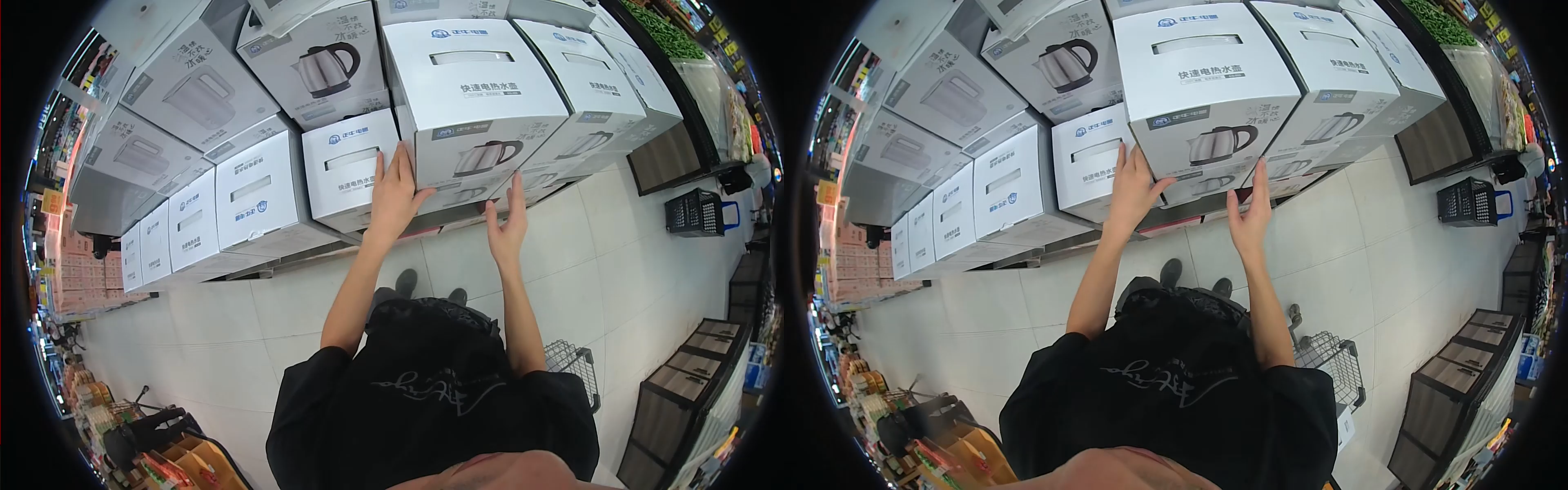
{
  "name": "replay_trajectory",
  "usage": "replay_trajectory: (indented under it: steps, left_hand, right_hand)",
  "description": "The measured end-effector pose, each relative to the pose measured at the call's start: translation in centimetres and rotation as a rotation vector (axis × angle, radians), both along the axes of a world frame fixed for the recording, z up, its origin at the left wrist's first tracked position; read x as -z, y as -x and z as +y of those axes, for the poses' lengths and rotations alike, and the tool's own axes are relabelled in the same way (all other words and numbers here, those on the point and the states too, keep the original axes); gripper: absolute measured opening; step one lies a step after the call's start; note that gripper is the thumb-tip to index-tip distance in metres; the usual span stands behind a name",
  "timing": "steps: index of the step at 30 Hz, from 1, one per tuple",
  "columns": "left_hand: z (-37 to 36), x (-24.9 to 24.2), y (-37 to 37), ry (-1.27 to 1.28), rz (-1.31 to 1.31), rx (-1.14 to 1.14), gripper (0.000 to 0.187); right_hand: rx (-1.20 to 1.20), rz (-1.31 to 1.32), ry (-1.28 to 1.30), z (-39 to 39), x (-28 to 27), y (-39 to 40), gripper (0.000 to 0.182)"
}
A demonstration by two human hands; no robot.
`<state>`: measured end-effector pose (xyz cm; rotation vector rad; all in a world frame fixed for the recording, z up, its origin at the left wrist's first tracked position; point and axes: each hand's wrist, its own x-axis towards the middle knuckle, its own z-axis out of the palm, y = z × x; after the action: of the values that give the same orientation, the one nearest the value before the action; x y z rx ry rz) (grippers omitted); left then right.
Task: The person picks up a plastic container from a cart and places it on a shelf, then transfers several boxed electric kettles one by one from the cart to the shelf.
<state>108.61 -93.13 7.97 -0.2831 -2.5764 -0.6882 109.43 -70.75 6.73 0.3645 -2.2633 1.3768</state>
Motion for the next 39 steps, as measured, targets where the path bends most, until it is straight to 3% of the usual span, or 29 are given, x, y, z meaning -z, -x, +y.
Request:
replay_trajectory:
  steps: [19, 22, 25, 26, 27, 28, 29, 31, 33, 39]
  left_hand:
    - [-0.1, 0.2, -0.2, 0.038, 0.021, -0.003, 0.085]
    - [-0.5, -1.5, -1.3, 0.049, -0.006, 0.028, 0.077]
    - [-0.1, -1.9, -3.8, -0.232, 0.195, 0.049, 0.048]
    - [0.1, -1.2, -4.6, -0.267, 0.286, 0.110, 0.039]
    - [1.0, -0.8, -5.5, -0.431, 0.294, 0.241, 0.033]
    - [2.4, -0.3, -6.2, -0.530, 0.277, 0.356, 0.027]
    - [4.0, 0.5, -6.8, -0.517, 0.114, 0.542, 0.025]
    - [8.4, 2.5, -8.3, -0.444, -0.176, 0.945, 0.021]
    - [11.7, 3.9, -9.1, -0.340, -0.275, 1.161, 0.019]
    - [19.2, 7.1, -12.8, 0.018, -0.446, 1.599, 0.024]
  right_hand:
    - [0.085, -0.009, -0.185, -2.3, 0.8, -0.1, 0.070]
    - [0.132, -0.111, -0.109, -2.2, 1.6, -1.3, 0.069]
    - [0.182, -0.134, -0.164, -1.1, 3.7, -4.1, 0.067]
    - [0.223, -0.209, -0.177, -1.0, 3.9, -5.8, 0.066]
    - [0.257, -0.409, -0.014, -0.9, 3.7, -7.7, 0.065]
    - [0.356, -0.284, -0.147, -0.2, 6.1, -9.4, 0.062]
    - [0.401, -0.367, -0.067, 0.2, 6.7, -11.5, 0.059]
    - [0.566, -0.460, 0.003, 1.7, 8.1, -17.0, 0.059]
    - [0.705, -0.443, 0.030, 2.8, 8.1, -20.5, 0.058]
    - [1.080, -0.445, 0.172, 6.0, 7.2, -31.1, 0.055]
